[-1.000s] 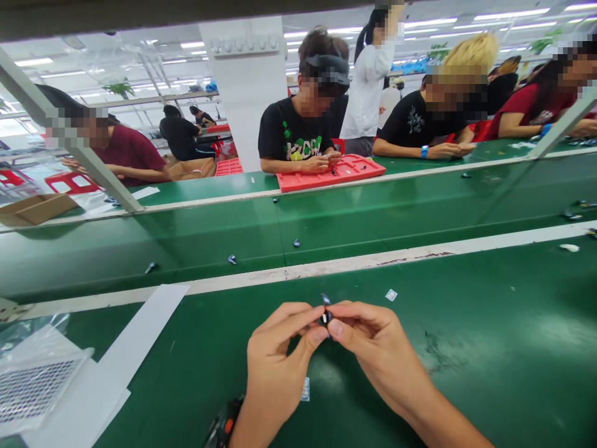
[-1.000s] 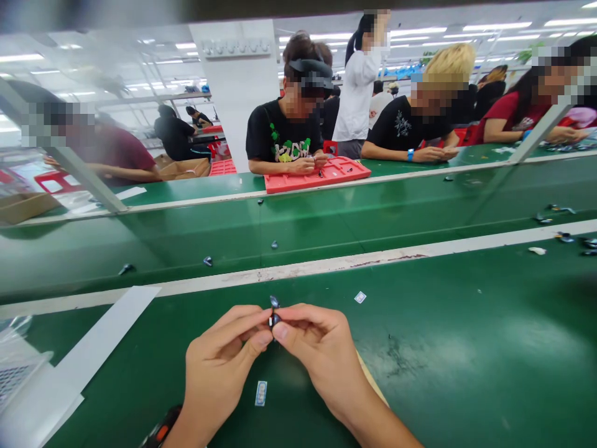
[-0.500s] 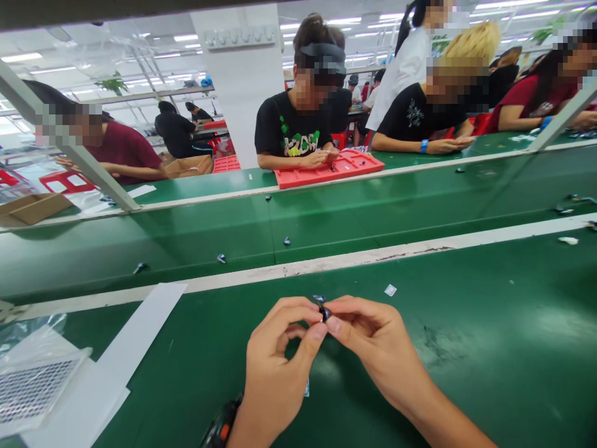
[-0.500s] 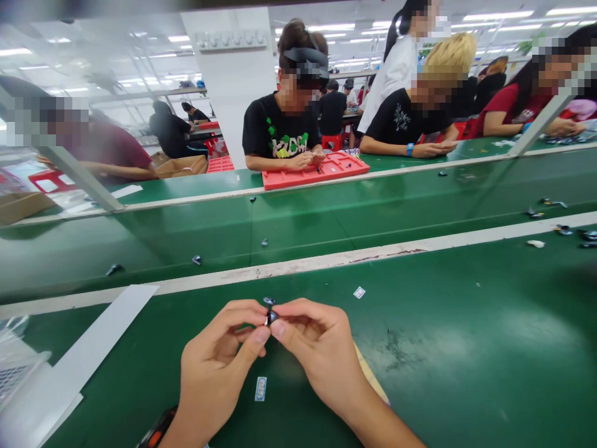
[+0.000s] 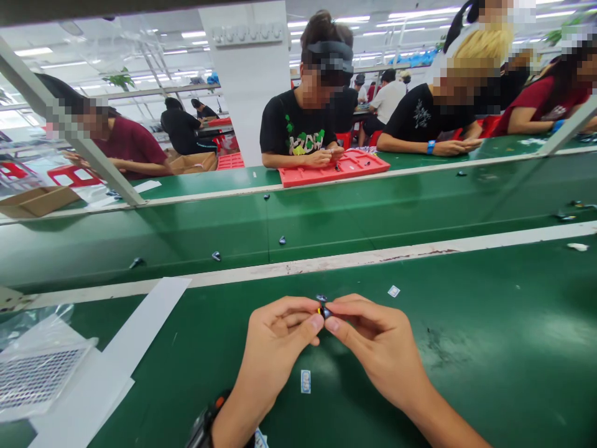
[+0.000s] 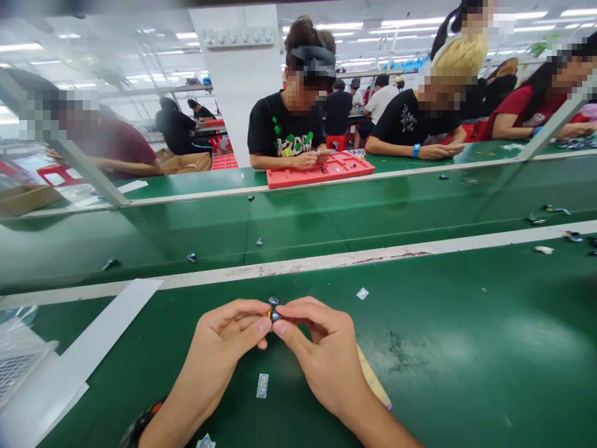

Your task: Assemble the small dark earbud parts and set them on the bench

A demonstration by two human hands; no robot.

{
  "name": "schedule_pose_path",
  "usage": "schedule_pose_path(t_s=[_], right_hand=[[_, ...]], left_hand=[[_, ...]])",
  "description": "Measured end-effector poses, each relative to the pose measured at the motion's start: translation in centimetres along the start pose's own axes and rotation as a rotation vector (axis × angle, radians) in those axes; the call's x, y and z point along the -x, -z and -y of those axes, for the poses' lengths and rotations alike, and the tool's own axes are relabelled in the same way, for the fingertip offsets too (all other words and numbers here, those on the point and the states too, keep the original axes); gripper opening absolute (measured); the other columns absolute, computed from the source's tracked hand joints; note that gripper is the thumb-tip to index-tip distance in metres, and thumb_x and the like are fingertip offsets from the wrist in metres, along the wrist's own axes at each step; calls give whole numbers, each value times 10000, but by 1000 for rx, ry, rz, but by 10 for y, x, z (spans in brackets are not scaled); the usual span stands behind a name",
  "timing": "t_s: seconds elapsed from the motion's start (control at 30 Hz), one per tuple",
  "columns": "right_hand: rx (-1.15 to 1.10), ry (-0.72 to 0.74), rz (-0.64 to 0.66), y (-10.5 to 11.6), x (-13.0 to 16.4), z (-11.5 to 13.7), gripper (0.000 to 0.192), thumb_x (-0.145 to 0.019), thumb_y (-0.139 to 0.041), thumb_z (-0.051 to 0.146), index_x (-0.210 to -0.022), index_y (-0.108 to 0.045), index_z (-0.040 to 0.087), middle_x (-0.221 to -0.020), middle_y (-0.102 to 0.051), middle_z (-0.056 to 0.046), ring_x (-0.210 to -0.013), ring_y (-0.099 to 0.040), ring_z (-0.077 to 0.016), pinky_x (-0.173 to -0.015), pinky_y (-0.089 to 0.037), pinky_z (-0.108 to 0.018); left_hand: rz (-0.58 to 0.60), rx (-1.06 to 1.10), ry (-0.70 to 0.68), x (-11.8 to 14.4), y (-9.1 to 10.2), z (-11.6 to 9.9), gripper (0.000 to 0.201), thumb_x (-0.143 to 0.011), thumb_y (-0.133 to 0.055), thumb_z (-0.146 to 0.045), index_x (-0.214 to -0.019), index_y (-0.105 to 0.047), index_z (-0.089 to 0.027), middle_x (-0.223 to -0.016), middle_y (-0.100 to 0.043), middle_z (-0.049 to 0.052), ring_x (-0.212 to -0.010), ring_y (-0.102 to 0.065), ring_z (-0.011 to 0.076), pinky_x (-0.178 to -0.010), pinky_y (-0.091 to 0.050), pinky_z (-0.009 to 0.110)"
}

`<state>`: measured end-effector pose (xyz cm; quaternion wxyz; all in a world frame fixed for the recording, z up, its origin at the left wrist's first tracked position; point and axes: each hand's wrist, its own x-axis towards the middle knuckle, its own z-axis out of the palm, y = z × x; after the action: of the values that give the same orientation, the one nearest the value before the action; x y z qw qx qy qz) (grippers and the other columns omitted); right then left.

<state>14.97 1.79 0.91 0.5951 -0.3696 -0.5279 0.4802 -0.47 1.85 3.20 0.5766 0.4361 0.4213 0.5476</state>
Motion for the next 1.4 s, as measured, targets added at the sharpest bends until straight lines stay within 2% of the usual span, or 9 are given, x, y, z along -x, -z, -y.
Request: schedule_pose_path(t_s=[0.2, 0.47, 0.63, 0.73, 0.87, 0.97, 1.2, 1.3, 1.4], right_hand=[[-54, -54, 4, -1, 0, -4, 107, -768, -804, 211, -858, -822, 265, -844, -775, -35, -780, -702, -171, -711, -580, -257], [-226, -192, 9, 0, 0, -5, 118, -715, -855, 218, -821, -830, 263, -843, -796, -31, -785, -717, -170, -736, -595, -263], [-283, -246, 15, 1, -1, -6, 135, -681, -882, 244, -806, -836, 261, -827, -802, -35, -771, -718, -176, -734, -599, -282], [-337, -303, -26, 0, -1, -6, 157, -654, -907, 268, -794, -836, 256, -818, -806, -29, -711, -698, -145, -716, -589, -256], [-405, -353, -79, -1, -2, -4, 198, -620, -933, 303, -779, -832, 243, -788, -797, -27, -725, -688, -139, -730, -573, -245], [-417, -364, -90, -1, -2, -2, 219, -624, -934, 320, -795, -828, 234, -777, -786, -27, -761, -693, -142, -759, -565, -236], [-379, -288, -61, 0, 2, -5, 215, -715, -884, 317, -907, -806, 256, -833, -773, -21, -771, -678, -122, -735, -551, -192], [-305, -237, -45, 1, 3, -5, 155, -747, -858, 294, -890, -806, 263, -800, -765, -12, -745, -677, -121, -718, -554, -192], [-195, -163, -35, 1, 4, -2, 101, -773, -828, 255, -872, -811, 263, -800, -764, -15, -730, -675, -129, -687, -558, -195]], left_hand=[[-17, -68, -117, 1, 1, 1, 108, -731, -798, -109, -807, -827, -180, -863, -797, 46, -788, -746, 145, -720, -606, 157], [-52, -210, -218, 2, 1, 1, 158, -726, -794, -78, -801, -831, -212, -783, -817, 34, -738, -776, 186, -699, -643, 217], [-68, -502, -572, 6, 2, 7, 313, -778, -726, -10, -860, -833, -292, -878, -826, -2, -774, -788, 191, -725, -656, 243], [-63, -750, -850, 13, 0, 18, 434, -824, -626, 45, -1074, -792, -269, -1024, -810, 32, -894, -780, 207, -842, -636, 279], [-31, -936, -1009, 21, -4, 33, 700, -820, -565, 83, -1459, -507, -196, -1241, -726, 125, -1111, -711, 264, -965, -583, 347], [11, -963, -970, 26, -7, 35, 785, -823, -553, 66, -1539, -365, -194, -1336, -666, 139, -1198, -658, 298, -995, -565, 387], [-168, -632, -646, 22, -8, 22, 454, -848, -655, -82, -1235, -703, -314, -991, -816, 13, -891, -781, 233, -860, -634, 329], [-206, -421, -407, 13, -10, 12, 351, -807, -735, -132, -1131, -731, -268, -806, -820, -9, -749, -783, 185, -807, -637, 272], [-150, -193, -183, 4, -12, 1, 356, -730, -804, -149, -1073, -715, -193, -705, -789, 1, -682, -760, 170, -690, -630, 226]])
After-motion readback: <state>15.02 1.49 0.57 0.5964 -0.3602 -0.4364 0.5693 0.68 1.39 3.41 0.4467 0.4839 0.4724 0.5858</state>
